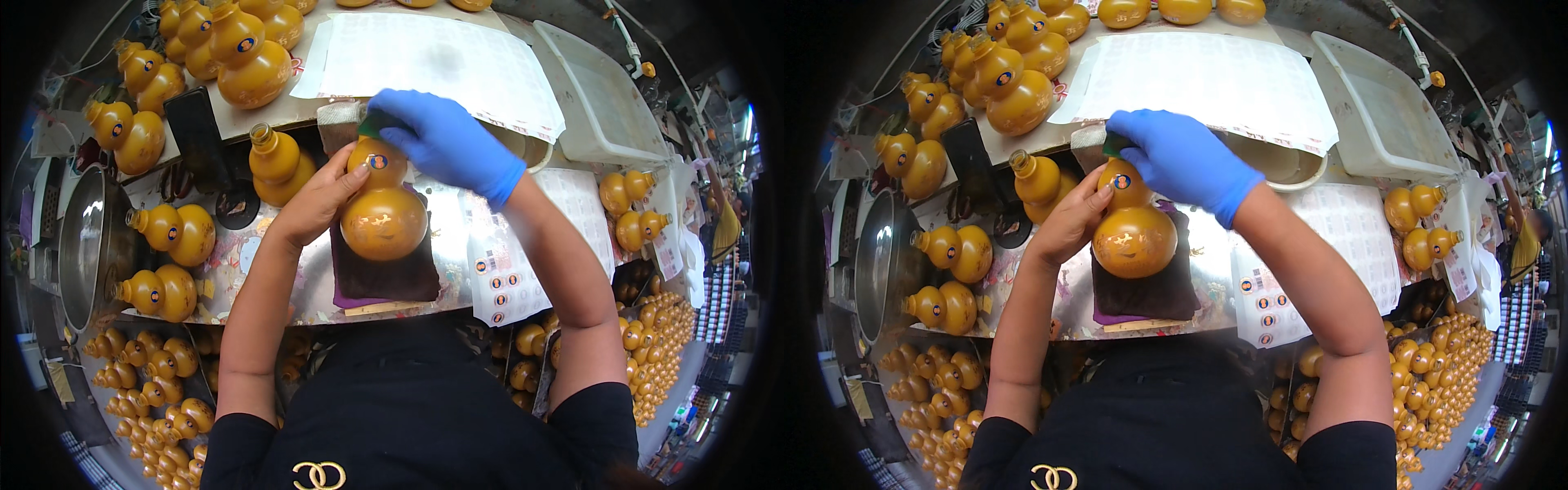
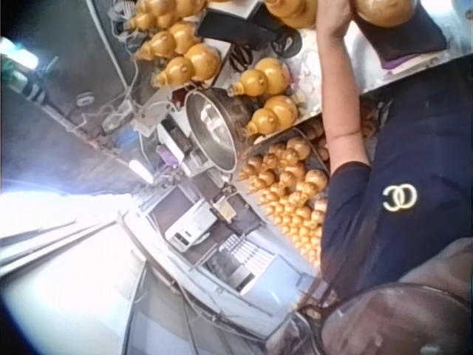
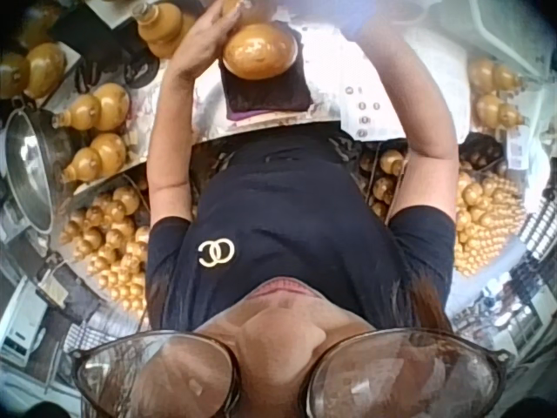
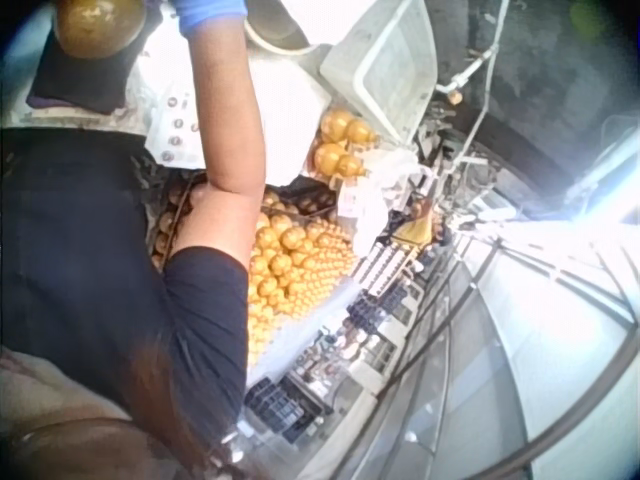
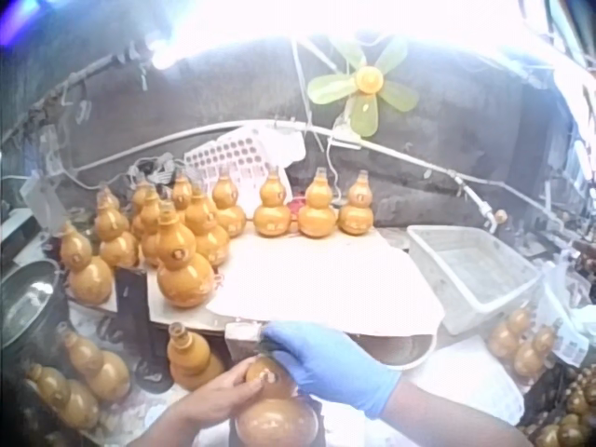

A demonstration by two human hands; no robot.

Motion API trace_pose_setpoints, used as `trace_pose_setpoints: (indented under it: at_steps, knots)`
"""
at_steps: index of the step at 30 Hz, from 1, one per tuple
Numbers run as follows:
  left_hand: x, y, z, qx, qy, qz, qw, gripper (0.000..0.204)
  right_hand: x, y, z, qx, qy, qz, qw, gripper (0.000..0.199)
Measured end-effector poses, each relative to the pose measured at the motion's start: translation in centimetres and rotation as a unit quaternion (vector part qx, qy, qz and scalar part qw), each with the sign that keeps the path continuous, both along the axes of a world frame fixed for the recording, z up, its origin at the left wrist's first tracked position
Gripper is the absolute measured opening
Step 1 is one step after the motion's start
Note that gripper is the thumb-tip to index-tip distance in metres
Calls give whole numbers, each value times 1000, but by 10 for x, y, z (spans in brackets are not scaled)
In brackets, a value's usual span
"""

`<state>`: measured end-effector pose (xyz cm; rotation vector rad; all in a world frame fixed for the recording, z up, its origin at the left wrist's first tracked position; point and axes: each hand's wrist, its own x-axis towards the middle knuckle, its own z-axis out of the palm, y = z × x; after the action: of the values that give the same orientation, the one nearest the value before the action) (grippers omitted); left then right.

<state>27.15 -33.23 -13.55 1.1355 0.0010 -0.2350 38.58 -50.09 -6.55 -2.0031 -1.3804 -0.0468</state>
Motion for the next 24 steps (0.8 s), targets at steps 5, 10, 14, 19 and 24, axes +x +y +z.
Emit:
trace_pose_setpoints:
  at_steps: [5, 10, 14, 19, 24]
  knots:
    - [-1, 0, -6, -71, 7, 3, 997, 51, -38, -30, -19, 57, -176, 22, 982, 30]
    - [-2, -4, 3, -72, 25, 28, 997, 46, -50, -32, -14, 2, -203, 17, 979, 24]
    - [13, -15, 6, 85, 51, 70, 993, 40, -49, -32, -16, 4, -188, 29, 982, 21]
    - [15, -19, 2, 130, 31, 110, 985, 44, -39, -41, -13, 64, 40, 38, 996, 18]
    - [10, -26, 14, 61, 47, 131, 988, 39, -24, -36, -6, 75, 281, -89, 953, 27]
